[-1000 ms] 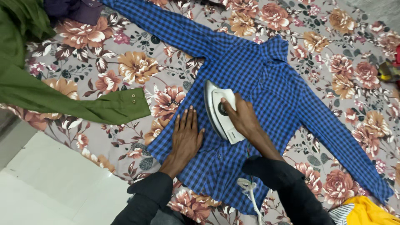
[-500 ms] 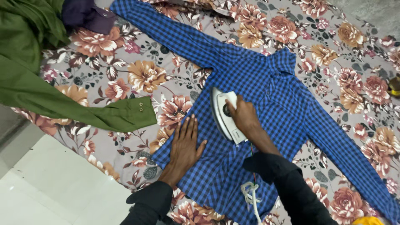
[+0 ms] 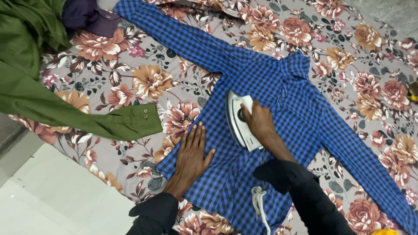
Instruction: The person irons a blue checkered shirt laid out on a floral-patterned bed. They smooth the fabric with one hand while moving the iron over the sleeves, collar, and body of the shirt.
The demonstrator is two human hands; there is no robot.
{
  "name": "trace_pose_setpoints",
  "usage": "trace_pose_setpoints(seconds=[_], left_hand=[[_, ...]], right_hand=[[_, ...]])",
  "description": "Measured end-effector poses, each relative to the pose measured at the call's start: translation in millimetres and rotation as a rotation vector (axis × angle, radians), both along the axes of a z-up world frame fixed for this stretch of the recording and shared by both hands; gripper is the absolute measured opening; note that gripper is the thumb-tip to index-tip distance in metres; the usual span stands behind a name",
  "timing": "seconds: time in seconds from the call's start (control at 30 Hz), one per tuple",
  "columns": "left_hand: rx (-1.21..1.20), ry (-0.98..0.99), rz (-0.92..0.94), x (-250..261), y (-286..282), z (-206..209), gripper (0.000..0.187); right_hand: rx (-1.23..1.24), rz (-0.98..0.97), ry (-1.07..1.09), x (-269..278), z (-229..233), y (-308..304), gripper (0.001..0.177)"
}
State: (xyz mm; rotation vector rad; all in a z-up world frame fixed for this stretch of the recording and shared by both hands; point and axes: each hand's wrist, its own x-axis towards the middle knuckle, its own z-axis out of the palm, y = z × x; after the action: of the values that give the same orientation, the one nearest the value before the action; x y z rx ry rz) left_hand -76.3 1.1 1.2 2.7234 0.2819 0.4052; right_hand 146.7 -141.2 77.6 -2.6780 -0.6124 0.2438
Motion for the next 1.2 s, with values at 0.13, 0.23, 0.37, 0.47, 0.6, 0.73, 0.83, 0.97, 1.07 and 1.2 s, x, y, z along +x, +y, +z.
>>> trace_pose_setpoints(seconds=[0.13,0.23,0.37,0.47,0.6,0.73,0.83,0.97,1.07,1.2], left_hand=[[0.010,0.008,-0.006,4.2,0.9,3.1,0.079],[-0.026,0.013,0.000,-0.3,1.3,2.3,0.080],[0.015,0.045,-0.015,1.7,0.6,-2.4,0.080],[0.032,0.037,-0.017,2.7,2.6,-4.1,0.081],[-0.005,0.014,-0.039,-1.0,3.2,-6.0,0.080],[-0.016,-0.008,-0.095,-8.2,-1.2,-1.0,0.078],[-0.005,-0.055,-0.202,-30.2,-30.6,7.0,0.077],[-0.130,0.114,-0.547,-73.4,-72.9,14.8,0.089],[-0.175,0.112,-0.641,-103.1,-78.6,16.8,0.095],[-0.174,0.043,-0.660,-120.9,-83.0,13.9,0.096]], right_hand=[[-0.002,-0.035,0.069,8.1,4.9,0.8,0.055],[0.014,-0.064,0.054,6.0,0.5,2.9,0.055],[0.046,-0.055,-0.019,1.8,-4.3,-2.7,0.052],[0.068,-0.025,-0.010,-10.6,-1.2,-8.2,0.051],[0.236,-0.198,0.407,-38.5,31.8,-35.8,0.043],[0.542,-0.240,0.489,-79.6,105.1,-85.1,0.029],[0.606,-0.301,0.461,-119.5,159.1,-132.6,0.025],[0.731,-0.562,0.623,-164.6,197.5,-189.8,0.016],[0.807,-0.558,0.704,-184.5,198.6,-200.6,0.022],[1.077,-0.225,0.826,-197.6,185.9,-177.1,0.037]])
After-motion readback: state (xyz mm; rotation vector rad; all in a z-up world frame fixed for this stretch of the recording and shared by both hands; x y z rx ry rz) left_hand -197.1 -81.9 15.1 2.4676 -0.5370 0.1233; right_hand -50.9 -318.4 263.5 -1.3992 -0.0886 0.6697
